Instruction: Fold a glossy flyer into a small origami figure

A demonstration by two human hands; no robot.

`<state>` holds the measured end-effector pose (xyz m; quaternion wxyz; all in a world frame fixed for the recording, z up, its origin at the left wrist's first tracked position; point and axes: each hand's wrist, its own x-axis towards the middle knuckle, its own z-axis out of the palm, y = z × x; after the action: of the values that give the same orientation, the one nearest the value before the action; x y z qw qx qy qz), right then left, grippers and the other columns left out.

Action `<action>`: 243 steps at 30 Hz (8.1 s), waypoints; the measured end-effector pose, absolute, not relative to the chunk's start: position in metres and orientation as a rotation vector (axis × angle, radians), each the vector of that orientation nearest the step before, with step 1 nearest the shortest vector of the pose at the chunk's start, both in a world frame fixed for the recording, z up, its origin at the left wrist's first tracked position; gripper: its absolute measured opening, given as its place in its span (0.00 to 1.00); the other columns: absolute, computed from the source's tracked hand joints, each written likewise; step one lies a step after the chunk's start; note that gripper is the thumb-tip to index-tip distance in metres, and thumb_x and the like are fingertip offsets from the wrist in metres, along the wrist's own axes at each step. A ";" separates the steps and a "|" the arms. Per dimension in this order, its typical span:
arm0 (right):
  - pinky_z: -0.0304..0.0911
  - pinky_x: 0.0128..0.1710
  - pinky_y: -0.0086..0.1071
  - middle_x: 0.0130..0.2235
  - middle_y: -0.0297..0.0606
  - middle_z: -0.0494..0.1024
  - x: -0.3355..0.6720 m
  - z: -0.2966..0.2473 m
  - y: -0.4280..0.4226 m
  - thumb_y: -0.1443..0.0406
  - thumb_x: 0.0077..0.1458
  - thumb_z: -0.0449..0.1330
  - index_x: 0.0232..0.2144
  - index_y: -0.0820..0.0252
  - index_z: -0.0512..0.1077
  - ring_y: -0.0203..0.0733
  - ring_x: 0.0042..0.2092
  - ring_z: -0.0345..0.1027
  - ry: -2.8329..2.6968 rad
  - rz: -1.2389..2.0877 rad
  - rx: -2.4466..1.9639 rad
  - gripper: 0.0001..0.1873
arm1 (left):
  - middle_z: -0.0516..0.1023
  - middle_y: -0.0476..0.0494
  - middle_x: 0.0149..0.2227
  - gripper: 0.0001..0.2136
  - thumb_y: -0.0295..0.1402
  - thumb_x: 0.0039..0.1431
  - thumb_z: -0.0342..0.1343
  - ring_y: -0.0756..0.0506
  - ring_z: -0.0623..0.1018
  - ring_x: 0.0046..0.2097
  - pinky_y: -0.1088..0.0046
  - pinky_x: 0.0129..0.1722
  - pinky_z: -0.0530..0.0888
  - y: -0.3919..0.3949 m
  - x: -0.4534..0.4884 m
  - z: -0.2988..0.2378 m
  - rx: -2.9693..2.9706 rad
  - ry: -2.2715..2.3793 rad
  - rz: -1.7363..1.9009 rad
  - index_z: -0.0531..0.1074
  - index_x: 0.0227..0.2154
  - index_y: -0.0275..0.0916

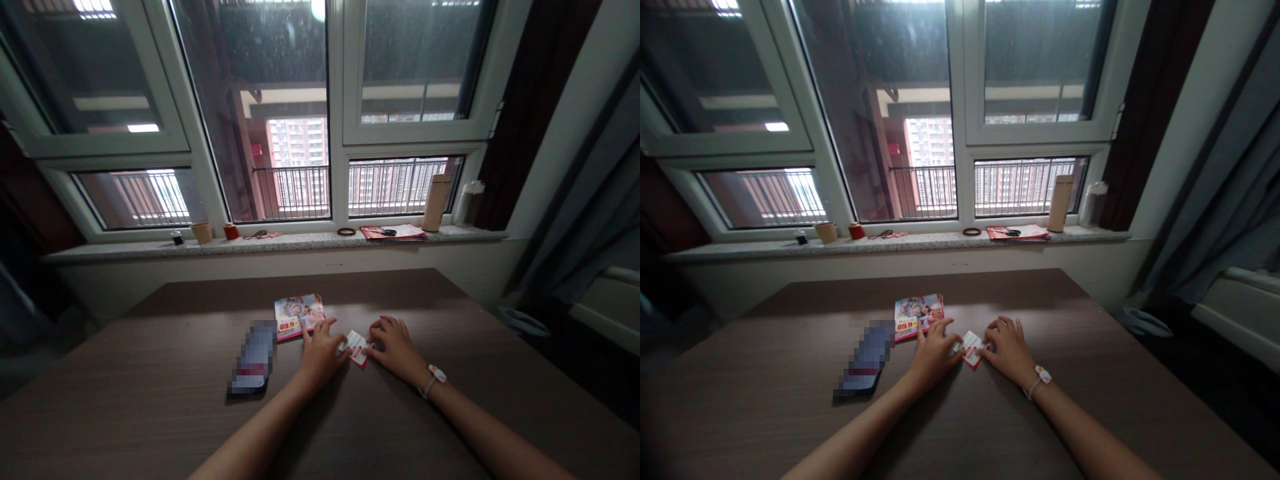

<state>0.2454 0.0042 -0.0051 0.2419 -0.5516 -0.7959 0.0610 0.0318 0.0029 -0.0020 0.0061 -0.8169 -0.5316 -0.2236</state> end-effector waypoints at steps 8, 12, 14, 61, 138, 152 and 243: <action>0.39 0.60 0.54 0.44 0.38 0.72 0.245 -0.001 0.004 0.52 0.52 0.60 0.27 0.56 0.71 0.54 0.59 0.51 -2.163 0.153 -1.535 0.14 | 0.66 0.40 0.57 0.06 0.38 0.52 0.62 0.38 0.63 0.60 0.36 0.59 0.41 0.003 0.032 0.001 -2.567 -1.665 -0.707 0.75 0.30 0.43; 0.40 0.60 0.53 0.44 0.39 0.72 0.245 0.000 0.004 0.51 0.53 0.58 0.26 0.56 0.71 0.53 0.58 0.53 -2.171 0.146 -1.532 0.15 | 0.67 0.41 0.57 0.06 0.38 0.52 0.62 0.38 0.63 0.60 0.37 0.60 0.41 0.002 0.033 0.003 -2.568 -1.656 -0.714 0.74 0.29 0.42; 0.41 0.60 0.53 0.44 0.39 0.72 0.245 0.000 0.005 0.51 0.53 0.58 0.26 0.56 0.71 0.53 0.58 0.53 -2.170 0.146 -1.531 0.15 | 0.67 0.41 0.57 0.06 0.38 0.52 0.62 0.37 0.63 0.60 0.36 0.59 0.40 0.002 0.033 0.005 -2.575 -1.661 -0.719 0.74 0.28 0.42; 0.52 0.59 0.44 0.47 0.37 0.76 0.259 -0.025 0.029 0.61 0.52 0.60 0.37 0.51 0.79 0.48 0.56 0.59 -1.972 0.601 -1.351 0.11 | 0.63 0.42 0.60 0.18 0.50 0.51 0.59 0.35 0.59 0.62 0.35 0.59 0.37 0.000 0.030 0.000 -2.624 -1.698 -0.628 0.73 0.45 0.52; 0.39 0.59 0.57 0.49 0.35 0.69 0.220 -0.004 0.009 0.56 0.59 0.53 0.38 0.49 0.71 0.48 0.55 0.57 -2.084 0.227 -1.641 0.10 | 0.58 0.41 0.63 0.18 0.52 0.52 0.55 0.33 0.53 0.64 0.32 0.56 0.39 0.002 0.043 0.004 -2.579 -1.955 -0.478 0.72 0.44 0.53; 0.39 0.59 0.57 0.48 0.36 0.70 0.219 0.000 0.005 0.56 0.60 0.52 0.36 0.50 0.71 0.48 0.54 0.58 -2.094 0.211 -1.633 0.10 | 0.57 0.40 0.64 0.19 0.52 0.54 0.52 0.33 0.51 0.65 0.34 0.57 0.40 -0.001 0.049 0.009 -2.536 -2.011 -0.463 0.73 0.44 0.51; 0.49 0.55 0.38 0.43 0.35 0.72 0.236 -0.015 0.021 0.61 0.55 0.55 0.35 0.53 0.73 0.43 0.50 0.61 -1.962 0.323 -1.532 0.08 | 0.62 0.49 0.61 0.12 0.50 0.54 0.56 0.33 0.55 0.63 0.30 0.55 0.37 0.001 0.045 -0.003 -2.590 -1.841 -0.559 0.75 0.41 0.58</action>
<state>0.2361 0.0213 -0.0146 0.3106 -0.5801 -0.7430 0.1222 0.0447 0.0007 -0.0028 -0.0423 -0.8020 -0.5700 -0.1732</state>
